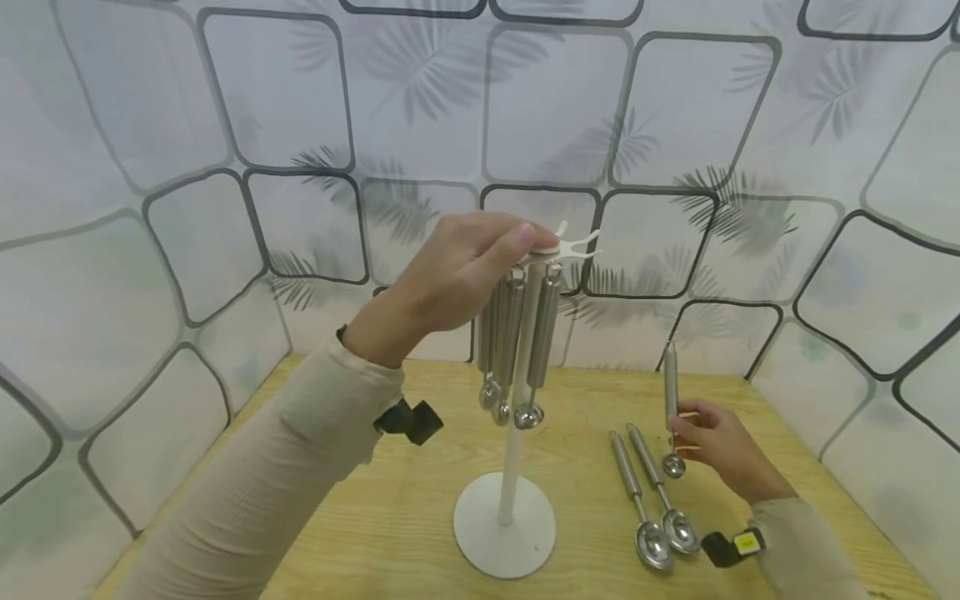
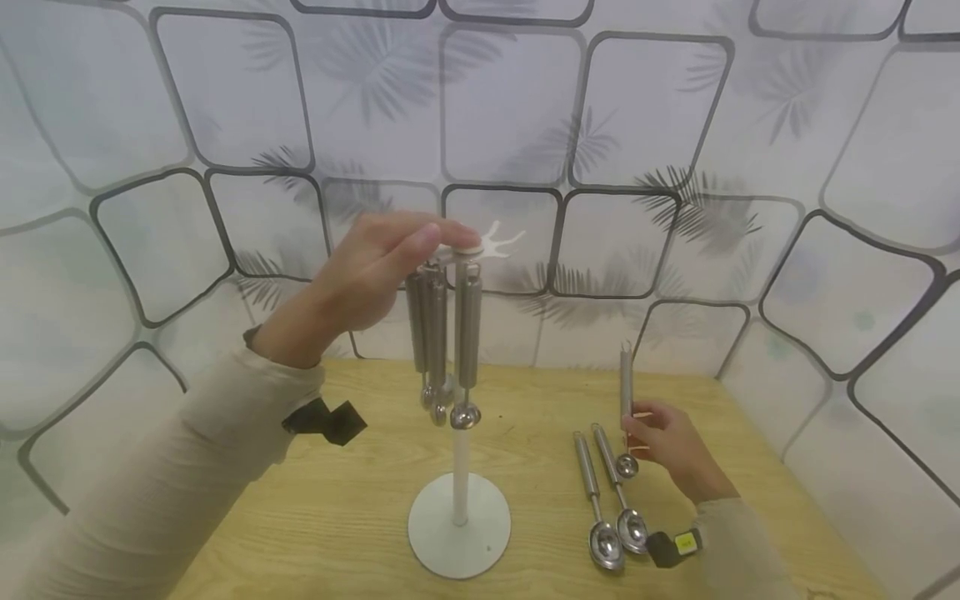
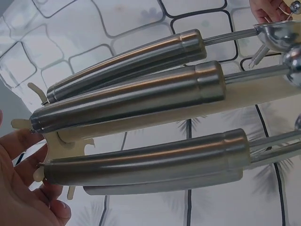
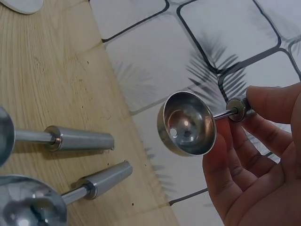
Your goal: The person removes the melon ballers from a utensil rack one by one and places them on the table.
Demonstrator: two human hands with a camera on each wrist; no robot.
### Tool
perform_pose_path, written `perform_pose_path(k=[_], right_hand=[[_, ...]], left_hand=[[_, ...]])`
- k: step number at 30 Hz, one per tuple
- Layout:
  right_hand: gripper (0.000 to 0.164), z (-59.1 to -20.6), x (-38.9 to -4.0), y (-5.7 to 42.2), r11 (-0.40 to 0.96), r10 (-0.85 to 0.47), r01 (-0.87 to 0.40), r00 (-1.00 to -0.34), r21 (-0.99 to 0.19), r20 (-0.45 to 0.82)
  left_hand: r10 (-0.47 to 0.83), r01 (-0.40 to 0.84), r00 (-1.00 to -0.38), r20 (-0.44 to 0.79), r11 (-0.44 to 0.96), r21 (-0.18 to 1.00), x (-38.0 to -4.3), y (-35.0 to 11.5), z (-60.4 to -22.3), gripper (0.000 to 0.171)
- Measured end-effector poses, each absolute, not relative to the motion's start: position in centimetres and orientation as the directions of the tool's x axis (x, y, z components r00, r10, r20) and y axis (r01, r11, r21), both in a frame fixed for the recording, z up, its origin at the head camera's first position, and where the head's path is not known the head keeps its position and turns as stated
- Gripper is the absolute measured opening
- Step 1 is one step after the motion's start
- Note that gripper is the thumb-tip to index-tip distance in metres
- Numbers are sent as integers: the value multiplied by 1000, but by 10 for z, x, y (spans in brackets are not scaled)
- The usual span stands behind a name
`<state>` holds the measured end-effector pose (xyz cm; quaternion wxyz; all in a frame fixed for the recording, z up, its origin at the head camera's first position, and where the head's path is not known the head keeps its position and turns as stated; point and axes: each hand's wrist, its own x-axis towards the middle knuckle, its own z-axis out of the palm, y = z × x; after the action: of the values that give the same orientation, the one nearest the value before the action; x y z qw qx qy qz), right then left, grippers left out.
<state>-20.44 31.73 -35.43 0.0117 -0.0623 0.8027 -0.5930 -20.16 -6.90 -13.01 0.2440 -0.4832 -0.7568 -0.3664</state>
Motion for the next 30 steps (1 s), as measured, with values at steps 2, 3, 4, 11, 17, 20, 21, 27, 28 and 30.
perform_pose_path(k=[2, 3, 4, 11, 17, 20, 21, 27, 28, 30], right_hand=[[33, -358, -205, 322, 298, -112, -63, -993, -952, 30], [35, -361, -205, 323, 304, -107, -51, -994, -951, 19], [38, -363, -205, 325, 310, -101, -40, -995, -950, 9], [46, -376, -204, 339, 347, -93, 37, -993, -937, -74], [48, -388, -203, 350, 375, -84, 104, -986, -921, -146], [48, -395, -202, 354, 382, -74, 136, -981, -914, -177], [48, -397, -201, 354, 382, -70, 147, -980, -912, -187], [49, -406, -198, 355, 394, -63, 190, -971, -899, -232], [48, -407, -198, 355, 398, -62, 194, -969, -897, -238], [45, -409, -197, 355, 403, -50, 209, -967, -891, -250]], left_hand=[[553, 907, -421, 719, 269, 325, -202, -69, -130, 39], [552, 905, -426, 717, 273, 327, -201, -69, -129, 39], [552, 903, -430, 714, 276, 330, -202, -68, -129, 39], [549, 903, -430, 717, 270, 334, -201, -68, -130, 38], [541, 907, -421, 728, 262, 329, -201, -68, -131, 39], [538, 903, -430, 725, 268, 336, -201, -69, -132, 38], [538, 901, -433, 724, 271, 337, -201, -69, -132, 38], [533, 900, -435, 726, 281, 334, -200, -69, -133, 39], [532, 900, -435, 727, 281, 333, -200, -69, -133, 39], [532, 901, -433, 728, 279, 332, -200, -69, -133, 39]])
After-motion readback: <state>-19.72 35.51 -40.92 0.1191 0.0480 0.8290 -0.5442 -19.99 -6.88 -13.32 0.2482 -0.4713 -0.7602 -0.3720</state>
